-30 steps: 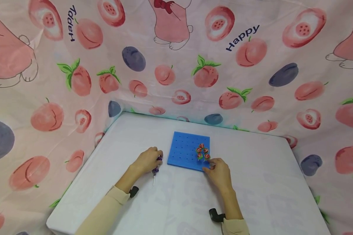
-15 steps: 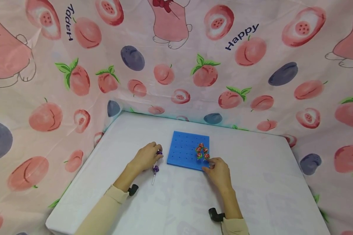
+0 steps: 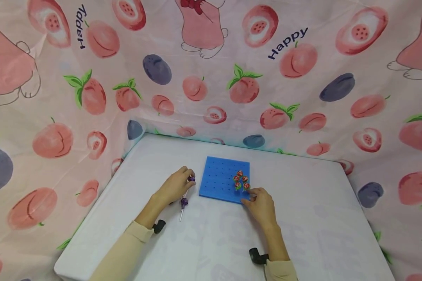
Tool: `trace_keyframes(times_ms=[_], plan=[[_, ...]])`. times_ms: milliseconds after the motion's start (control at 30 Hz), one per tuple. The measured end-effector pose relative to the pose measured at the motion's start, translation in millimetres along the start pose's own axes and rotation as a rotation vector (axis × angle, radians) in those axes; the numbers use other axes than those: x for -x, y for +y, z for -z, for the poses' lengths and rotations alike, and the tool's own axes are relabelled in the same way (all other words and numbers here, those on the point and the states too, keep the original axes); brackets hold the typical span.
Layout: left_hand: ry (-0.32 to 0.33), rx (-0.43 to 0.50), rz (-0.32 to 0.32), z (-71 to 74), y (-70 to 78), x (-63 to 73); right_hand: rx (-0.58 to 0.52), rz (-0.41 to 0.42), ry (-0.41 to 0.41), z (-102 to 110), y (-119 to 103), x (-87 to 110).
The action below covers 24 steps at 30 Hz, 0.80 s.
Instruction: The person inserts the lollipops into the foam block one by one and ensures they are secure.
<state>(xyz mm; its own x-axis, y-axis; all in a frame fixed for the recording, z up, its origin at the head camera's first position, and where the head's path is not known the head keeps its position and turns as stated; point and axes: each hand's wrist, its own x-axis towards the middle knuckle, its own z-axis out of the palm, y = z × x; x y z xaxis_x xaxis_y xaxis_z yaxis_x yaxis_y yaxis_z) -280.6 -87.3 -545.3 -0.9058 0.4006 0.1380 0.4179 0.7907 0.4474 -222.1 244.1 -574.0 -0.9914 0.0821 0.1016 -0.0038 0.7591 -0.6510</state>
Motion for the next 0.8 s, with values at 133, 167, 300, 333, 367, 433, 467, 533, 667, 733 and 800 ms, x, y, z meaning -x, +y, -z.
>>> trace_keyframes(times_ms=[133, 167, 300, 333, 367, 433, 467, 533, 667, 733, 800], plan=[[-0.003, 0.052, -0.008, 0.0, 2.0, -1.1, 0.005, -0.012, -0.003, 0.1, 0.0, -0.9], [-0.003, 0.064, -0.012, 0.0, 2.6, -1.4, 0.005, -0.013, -0.004, 0.3, -0.3, -0.9], [-0.005, 0.095, -0.026, 0.2, 4.7, -2.4, 0.000, -0.010, -0.002, 0.7, -0.8, -1.0], [-0.006, 0.103, -0.028, 0.4, 5.3, -2.5, -0.002, -0.008, -0.002, 0.8, -0.7, -1.0], [-0.006, 0.113, -0.031, 0.8, 6.0, -2.6, -0.002, -0.007, -0.001, 0.8, -0.5, -1.0], [-0.004, 0.131, -0.034, 1.5, 7.3, -2.8, -0.003, -0.005, 0.001, 0.7, 0.0, -1.2], [-0.002, 0.139, -0.035, 2.0, 8.1, -2.9, -0.003, -0.003, 0.001, 0.8, -0.1, -1.1], [0.001, 0.153, -0.039, 2.7, 9.1, -3.1, -0.001, 0.000, 0.001, 0.8, 0.4, -0.7], [0.015, 0.177, -0.045, 3.6, 9.7, -4.2, -0.008, 0.001, 0.002, 0.6, 0.4, -0.6], [0.022, 0.192, -0.048, 4.1, 9.8, -4.7, -0.012, 0.002, 0.002, 0.4, 0.8, -0.5], [0.030, 0.210, -0.048, 4.5, 10.1, -5.1, -0.013, 0.005, 0.001, 0.1, 0.7, -0.2]])
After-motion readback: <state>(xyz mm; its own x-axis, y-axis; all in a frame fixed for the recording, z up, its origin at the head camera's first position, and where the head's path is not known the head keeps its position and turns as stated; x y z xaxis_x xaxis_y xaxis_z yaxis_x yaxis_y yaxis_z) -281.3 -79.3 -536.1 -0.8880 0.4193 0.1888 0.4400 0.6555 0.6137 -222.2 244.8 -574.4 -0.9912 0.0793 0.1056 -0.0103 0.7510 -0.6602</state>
